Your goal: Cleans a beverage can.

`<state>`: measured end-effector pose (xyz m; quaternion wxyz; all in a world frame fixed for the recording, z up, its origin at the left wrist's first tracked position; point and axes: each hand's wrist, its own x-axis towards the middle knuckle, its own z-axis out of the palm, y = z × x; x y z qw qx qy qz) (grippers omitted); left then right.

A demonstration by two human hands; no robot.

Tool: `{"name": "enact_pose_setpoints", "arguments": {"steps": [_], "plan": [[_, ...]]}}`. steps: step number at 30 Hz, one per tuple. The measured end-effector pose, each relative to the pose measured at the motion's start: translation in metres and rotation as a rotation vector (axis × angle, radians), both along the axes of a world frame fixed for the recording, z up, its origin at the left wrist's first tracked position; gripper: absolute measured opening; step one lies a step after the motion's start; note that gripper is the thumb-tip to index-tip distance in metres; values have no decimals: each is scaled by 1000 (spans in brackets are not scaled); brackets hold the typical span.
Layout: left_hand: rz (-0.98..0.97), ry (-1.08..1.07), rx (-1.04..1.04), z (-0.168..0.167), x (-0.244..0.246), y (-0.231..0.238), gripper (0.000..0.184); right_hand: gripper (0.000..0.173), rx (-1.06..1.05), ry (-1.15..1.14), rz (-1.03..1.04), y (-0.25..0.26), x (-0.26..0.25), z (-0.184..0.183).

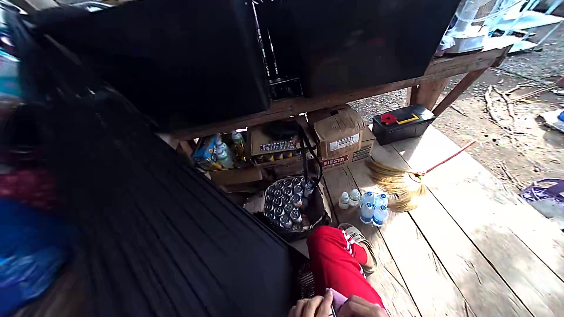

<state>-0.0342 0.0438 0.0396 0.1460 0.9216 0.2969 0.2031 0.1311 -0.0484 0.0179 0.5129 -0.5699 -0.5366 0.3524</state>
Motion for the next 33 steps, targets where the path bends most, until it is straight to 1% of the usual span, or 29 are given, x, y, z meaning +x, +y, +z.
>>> {"name": "enact_pose_setpoints", "arguments": {"steps": [3, 5, 7, 9, 11, 13, 15, 18, 20, 22, 24, 26, 29, 31, 33], "plan": [[53, -142, -69, 1, 32, 4, 47, 11, 127, 27, 34, 23, 37, 10], [107, -240, -80, 1, 62, 8, 50, 14, 219, 91, 40, 40, 64, 6], [166, -306, -54, 0, 95, 11, 55, 15, 281, 114, -17, 58, 90, -2], [212, -342, -9, -1, 129, 18, 57, 15, 326, 57, -102, 76, 120, -11], [227, -355, 15, -1, 159, 25, 59, 16, 345, 29, -161, 88, 147, -15], [215, -368, -1, 1, 185, 32, 62, 16, 321, 63, -187, 90, 170, -10], [195, -380, -34, 4, 205, 37, 64, 15, 298, 114, -176, 89, 188, 1], [175, -420, -51, 7, 225, 45, 63, 17, 298, 159, -138, 82, 201, 15], [166, -464, -39, 8, 227, 51, 65, 21, 349, 144, -96, 77, 204, 16], [153, -500, -19, 8, 219, 55, 66, 23, 422, 72, -45, 74, 204, 8], [137, -516, 6, 5, 205, 55, 66, 21, 489, -21, -7, 74, 203, -4], [130, -508, 33, -2, 187, 50, 63, 16, 538, -108, -16, 76, 194, -13], [140, -464, 0, -8, 151, 39, 64, 12, 549, -132, -78, 75, 155, -12], [165, -420, -20, -7, 120, 31, 66, 8, 504, -85, -106, 67, 118, -4], [173, -382, -31, -1, 87, 24, 65, 4, 449, -2, -90, 55, 78, 5]]}}
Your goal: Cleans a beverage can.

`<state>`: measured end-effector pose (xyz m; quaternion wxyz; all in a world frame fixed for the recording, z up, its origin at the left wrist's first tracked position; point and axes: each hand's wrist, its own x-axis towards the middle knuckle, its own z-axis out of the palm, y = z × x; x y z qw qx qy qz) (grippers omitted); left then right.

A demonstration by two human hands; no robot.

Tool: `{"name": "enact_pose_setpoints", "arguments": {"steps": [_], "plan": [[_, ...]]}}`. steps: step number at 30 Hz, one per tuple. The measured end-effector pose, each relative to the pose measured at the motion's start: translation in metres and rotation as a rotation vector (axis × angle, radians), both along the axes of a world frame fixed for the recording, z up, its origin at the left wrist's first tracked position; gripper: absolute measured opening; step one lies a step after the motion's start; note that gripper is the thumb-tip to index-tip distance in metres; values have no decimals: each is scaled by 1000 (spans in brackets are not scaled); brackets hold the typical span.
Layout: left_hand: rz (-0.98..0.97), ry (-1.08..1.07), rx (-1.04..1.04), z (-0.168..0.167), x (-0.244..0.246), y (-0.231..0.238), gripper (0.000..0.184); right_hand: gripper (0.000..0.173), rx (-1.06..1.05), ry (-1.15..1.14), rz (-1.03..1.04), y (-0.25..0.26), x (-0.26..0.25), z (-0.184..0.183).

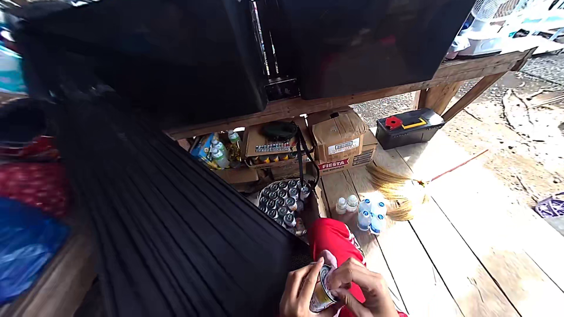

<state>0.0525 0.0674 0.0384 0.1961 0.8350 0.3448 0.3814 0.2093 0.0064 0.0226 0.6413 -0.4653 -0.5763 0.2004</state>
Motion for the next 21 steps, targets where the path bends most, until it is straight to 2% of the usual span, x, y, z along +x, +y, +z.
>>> {"name": "enact_pose_setpoints", "arguments": {"steps": [5, 10, 15, 21], "plan": [[-19, 83, 20, 13, -69, -15, 60, 8, -34, 129, 58, -21, -68, -6], [-92, 156, -37, 12, -90, -25, 61, 9, -113, 212, 48, -25, -84, -15], [-101, 98, -95, 7, -61, -23, 61, 7, -101, 163, 45, -38, -57, -9], [-111, -5, -84, -10, 25, -6, 60, 10, -130, 32, -1, -25, 29, -5]]}}
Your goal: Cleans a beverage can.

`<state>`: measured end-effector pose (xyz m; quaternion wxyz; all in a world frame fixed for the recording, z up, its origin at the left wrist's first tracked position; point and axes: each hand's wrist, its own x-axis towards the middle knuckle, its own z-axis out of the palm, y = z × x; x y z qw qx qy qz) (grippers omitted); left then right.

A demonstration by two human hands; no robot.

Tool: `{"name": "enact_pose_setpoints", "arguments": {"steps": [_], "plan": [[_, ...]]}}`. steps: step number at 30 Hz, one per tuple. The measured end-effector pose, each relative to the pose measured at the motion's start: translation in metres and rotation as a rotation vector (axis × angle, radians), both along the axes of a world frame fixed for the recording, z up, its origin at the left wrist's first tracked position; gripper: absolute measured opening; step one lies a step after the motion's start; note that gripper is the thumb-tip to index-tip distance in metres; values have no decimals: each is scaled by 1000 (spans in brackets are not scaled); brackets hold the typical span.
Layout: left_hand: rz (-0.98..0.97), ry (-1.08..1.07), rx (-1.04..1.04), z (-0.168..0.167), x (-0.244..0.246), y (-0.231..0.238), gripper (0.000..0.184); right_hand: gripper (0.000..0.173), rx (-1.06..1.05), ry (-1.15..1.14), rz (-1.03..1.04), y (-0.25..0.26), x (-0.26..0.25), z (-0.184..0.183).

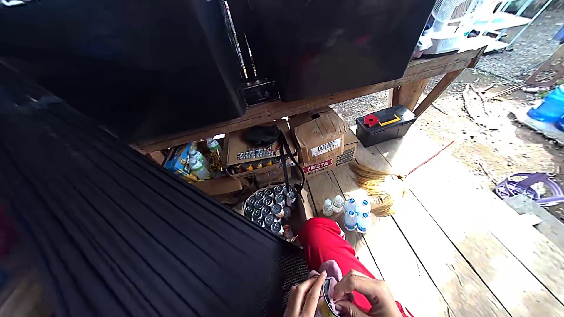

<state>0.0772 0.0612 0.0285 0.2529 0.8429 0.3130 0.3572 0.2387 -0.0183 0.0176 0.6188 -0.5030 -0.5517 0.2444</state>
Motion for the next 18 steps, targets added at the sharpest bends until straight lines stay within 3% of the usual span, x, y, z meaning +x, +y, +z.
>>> {"name": "enact_pose_setpoints", "arguments": {"steps": [10, 13, 18], "plan": [[-45, -75, 46, 12, 130, 33, 61, 10, 42, -365, -98, 30, 131, 33], [-67, -88, 26, 15, 133, 36, 60, 12, 23, -336, -44, 30, 137, 42], [-22, -30, 78, 8, 95, 35, 64, 15, -8, -353, 15, 30, 112, 26]]}}
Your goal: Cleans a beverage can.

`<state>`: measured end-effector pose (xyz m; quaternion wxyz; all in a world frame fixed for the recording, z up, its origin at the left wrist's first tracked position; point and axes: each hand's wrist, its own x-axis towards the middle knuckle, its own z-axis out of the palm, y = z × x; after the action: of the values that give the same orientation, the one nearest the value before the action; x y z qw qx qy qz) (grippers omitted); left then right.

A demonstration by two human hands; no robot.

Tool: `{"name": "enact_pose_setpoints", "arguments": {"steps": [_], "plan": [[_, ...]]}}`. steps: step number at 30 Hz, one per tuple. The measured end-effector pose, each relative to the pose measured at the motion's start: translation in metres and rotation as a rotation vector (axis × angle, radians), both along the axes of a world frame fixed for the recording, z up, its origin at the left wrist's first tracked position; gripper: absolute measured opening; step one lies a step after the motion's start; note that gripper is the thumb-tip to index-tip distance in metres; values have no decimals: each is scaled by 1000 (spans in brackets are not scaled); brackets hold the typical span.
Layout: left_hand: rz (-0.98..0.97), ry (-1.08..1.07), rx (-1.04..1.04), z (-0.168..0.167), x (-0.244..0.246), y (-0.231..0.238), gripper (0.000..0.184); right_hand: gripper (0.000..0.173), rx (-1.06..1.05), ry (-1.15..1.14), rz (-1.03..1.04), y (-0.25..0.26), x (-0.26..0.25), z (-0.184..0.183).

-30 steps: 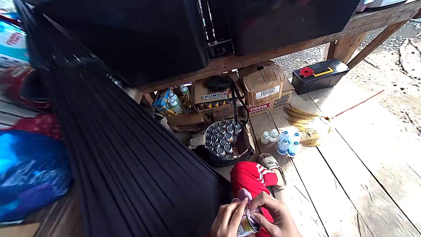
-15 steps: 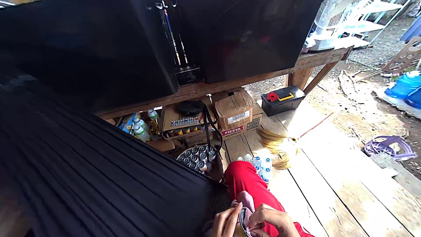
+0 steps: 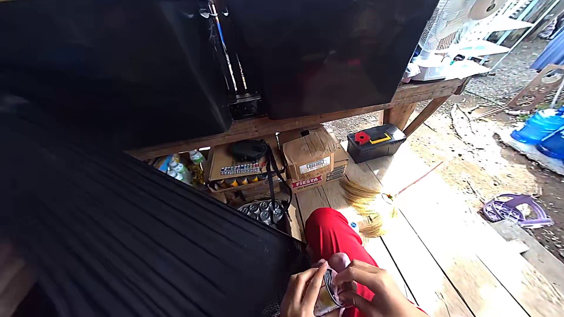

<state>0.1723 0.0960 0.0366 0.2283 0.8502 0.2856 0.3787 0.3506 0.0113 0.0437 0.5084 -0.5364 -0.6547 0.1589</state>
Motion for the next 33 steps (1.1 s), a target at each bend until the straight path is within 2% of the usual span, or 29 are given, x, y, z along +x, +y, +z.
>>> {"name": "enact_pose_setpoints", "arguments": {"steps": [4, 9, 12, 14, 15, 18, 21, 24, 26, 29, 33], "plan": [[24, 27, -50, -10, -54, -13, 65, 14, 5, 41, -72, 4, -58, -18], [92, 85, -63, -12, -136, -34, 63, 16, -119, 403, -2, -6, -144, -40], [112, 135, -19, -10, -178, -40, 63, 30, -268, 563, -14, -11, -188, -41], [106, 151, -13, -3, -199, -44, 62, 43, -388, 674, 67, -14, -202, -42], [97, 154, -16, 1, -206, -47, 61, 42, -429, 743, 132, -15, -206, -41], [65, 182, -23, 6, -220, -51, 63, 22, -443, 872, 268, -18, -217, -45], [64, 253, -26, 3, -217, -52, 69, 22, -389, 788, 110, -19, -219, -49], [127, 297, -27, -5, -192, -49, 69, 17, -217, 462, -125, -17, -210, -49], [194, 274, -5, -11, -168, -44, 71, 14, -101, 301, -171, -14, -196, -43], [277, 165, 13, -16, -132, -31, 70, 14, -15, 236, -45, -3, -156, -35], [278, 4, 26, -14, -86, -12, 67, 14, 63, 126, 141, 23, -93, -19]]}}
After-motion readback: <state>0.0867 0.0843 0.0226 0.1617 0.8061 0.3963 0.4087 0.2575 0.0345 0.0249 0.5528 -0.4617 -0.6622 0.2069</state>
